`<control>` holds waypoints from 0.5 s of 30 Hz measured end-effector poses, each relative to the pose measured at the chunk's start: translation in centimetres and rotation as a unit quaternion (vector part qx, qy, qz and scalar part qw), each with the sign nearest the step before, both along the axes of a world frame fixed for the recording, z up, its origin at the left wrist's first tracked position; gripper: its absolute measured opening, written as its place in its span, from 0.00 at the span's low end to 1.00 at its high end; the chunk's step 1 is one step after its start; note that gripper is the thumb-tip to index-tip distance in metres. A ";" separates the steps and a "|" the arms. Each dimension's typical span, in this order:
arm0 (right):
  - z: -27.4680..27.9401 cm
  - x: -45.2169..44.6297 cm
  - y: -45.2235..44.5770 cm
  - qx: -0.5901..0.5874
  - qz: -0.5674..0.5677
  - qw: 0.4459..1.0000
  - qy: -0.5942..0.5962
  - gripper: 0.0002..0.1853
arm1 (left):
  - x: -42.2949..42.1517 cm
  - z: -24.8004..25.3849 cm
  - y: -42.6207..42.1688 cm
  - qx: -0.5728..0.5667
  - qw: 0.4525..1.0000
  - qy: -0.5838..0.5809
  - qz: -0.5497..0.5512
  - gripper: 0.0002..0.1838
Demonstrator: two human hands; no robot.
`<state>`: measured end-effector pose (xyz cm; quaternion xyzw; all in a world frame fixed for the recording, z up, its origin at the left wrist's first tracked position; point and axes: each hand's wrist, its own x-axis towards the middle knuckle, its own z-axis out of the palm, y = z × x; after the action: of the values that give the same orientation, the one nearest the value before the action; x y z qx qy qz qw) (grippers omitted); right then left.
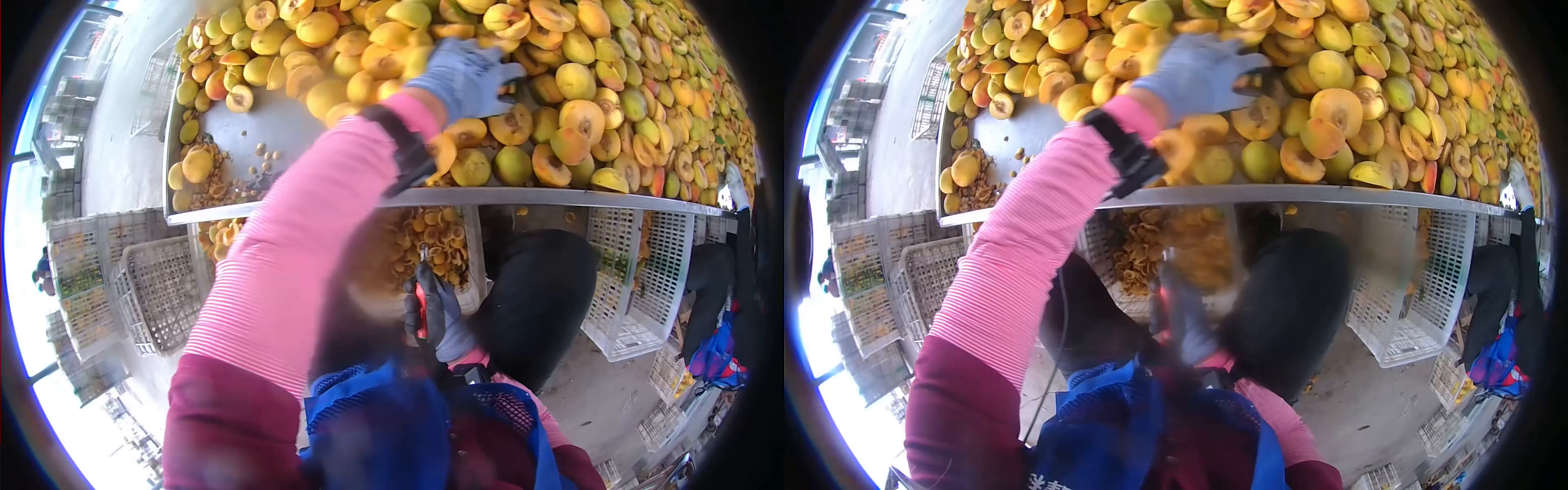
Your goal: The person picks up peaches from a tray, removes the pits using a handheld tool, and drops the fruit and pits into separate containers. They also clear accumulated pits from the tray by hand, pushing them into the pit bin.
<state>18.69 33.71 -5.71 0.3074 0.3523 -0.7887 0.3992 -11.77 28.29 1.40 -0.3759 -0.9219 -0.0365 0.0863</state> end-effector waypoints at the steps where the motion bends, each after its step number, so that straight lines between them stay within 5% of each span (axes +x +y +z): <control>1: 1.3 -0.8 0.1 -0.052 -0.019 0.996 -0.066 0.19 | 0.5 0.8 -1.0 0.010 0.997 -0.075 0.017 0.27; 6: 2.6 -0.6 0.3 -0.007 -0.025 0.999 0.033 0.17 | 3.9 0.4 -7.9 0.033 0.992 -0.103 0.069 0.35; 10: 0.6 0.6 0.1 0.031 -0.023 0.993 0.113 0.20 | 6.8 0.9 -12.9 -0.087 0.970 -0.170 0.152 0.36; 15: 2.8 -0.2 0.1 -0.078 -0.082 0.993 -0.025 0.20 | 10.7 2.8 -14.4 -0.005 0.967 -0.089 0.241 0.25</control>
<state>18.50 33.84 -2.89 0.3231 0.2530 -0.8360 0.3643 -1.10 13.85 4.16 -0.1387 -0.9893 -0.0435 0.0082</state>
